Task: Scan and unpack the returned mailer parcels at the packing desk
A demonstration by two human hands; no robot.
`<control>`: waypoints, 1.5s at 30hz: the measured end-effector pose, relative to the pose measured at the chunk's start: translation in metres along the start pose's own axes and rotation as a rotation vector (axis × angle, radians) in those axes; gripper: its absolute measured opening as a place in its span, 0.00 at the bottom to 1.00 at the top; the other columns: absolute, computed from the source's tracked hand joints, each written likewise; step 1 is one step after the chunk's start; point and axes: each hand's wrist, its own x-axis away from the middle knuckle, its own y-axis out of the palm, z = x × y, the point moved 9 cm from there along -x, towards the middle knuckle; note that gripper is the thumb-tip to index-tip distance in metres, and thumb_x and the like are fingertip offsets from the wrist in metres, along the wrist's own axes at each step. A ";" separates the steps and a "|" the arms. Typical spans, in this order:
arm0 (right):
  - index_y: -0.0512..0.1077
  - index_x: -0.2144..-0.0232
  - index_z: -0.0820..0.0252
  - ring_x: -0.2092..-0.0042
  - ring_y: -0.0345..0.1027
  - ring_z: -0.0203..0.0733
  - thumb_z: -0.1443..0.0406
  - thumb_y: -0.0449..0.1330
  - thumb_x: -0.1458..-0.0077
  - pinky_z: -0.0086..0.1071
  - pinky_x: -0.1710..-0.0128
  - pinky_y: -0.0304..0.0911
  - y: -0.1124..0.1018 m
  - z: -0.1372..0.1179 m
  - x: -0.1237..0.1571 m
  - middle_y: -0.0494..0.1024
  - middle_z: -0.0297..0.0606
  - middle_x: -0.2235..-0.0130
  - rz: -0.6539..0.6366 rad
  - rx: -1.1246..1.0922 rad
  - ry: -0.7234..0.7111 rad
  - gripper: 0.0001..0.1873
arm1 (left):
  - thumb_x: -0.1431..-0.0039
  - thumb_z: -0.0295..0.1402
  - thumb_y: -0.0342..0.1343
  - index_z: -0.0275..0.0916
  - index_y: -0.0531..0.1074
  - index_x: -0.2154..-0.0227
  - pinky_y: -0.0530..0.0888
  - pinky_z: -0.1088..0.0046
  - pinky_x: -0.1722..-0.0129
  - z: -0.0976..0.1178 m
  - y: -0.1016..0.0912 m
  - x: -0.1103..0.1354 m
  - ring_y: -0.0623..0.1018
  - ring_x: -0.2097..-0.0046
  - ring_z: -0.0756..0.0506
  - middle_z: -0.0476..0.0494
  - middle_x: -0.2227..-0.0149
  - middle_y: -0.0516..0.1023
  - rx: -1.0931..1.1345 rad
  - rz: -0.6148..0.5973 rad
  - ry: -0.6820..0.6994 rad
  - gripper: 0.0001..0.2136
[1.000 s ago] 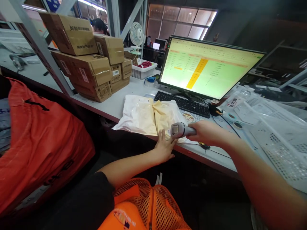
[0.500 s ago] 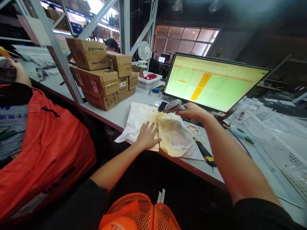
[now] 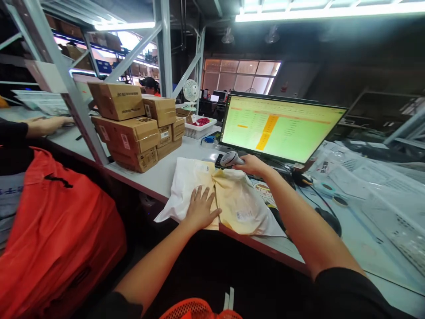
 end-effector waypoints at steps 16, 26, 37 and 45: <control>0.62 0.33 0.81 0.45 0.75 0.66 0.61 0.51 0.32 0.51 0.48 0.70 0.055 0.246 0.204 0.78 0.67 0.47 0.248 0.360 0.674 0.33 | 0.39 0.56 0.62 0.49 0.64 0.30 0.50 0.37 0.26 0.060 -0.024 0.008 0.51 0.24 0.24 0.40 0.24 0.56 0.151 -0.124 0.211 0.37; 0.74 0.42 0.69 0.42 0.73 0.66 0.50 0.56 0.38 0.52 0.42 0.68 0.017 0.346 0.216 0.78 0.62 0.44 0.509 0.200 0.611 0.33 | 0.37 0.54 0.61 0.53 0.65 0.30 0.32 0.28 0.29 0.037 -0.002 0.030 0.44 0.23 0.25 0.44 0.25 0.58 0.037 -0.239 0.187 0.35; 0.71 0.38 0.63 0.41 0.72 0.60 0.55 0.57 0.45 0.50 0.38 0.67 0.035 0.389 0.214 0.75 0.55 0.41 0.541 0.149 0.418 0.35 | 0.44 0.13 0.48 0.42 0.59 0.27 0.67 0.59 0.30 -0.049 -0.032 0.042 0.62 0.26 0.38 0.40 0.25 0.57 0.005 -0.154 -0.078 0.41; 0.73 0.43 0.62 0.40 0.70 0.59 0.52 0.51 0.42 0.50 0.36 0.64 0.043 0.374 0.227 0.72 0.54 0.40 0.633 0.043 0.372 0.31 | 0.36 0.27 0.53 0.47 0.62 0.30 0.78 0.63 0.43 -0.036 -0.147 0.050 0.82 0.43 0.38 0.43 0.38 0.78 0.165 0.626 -0.200 0.31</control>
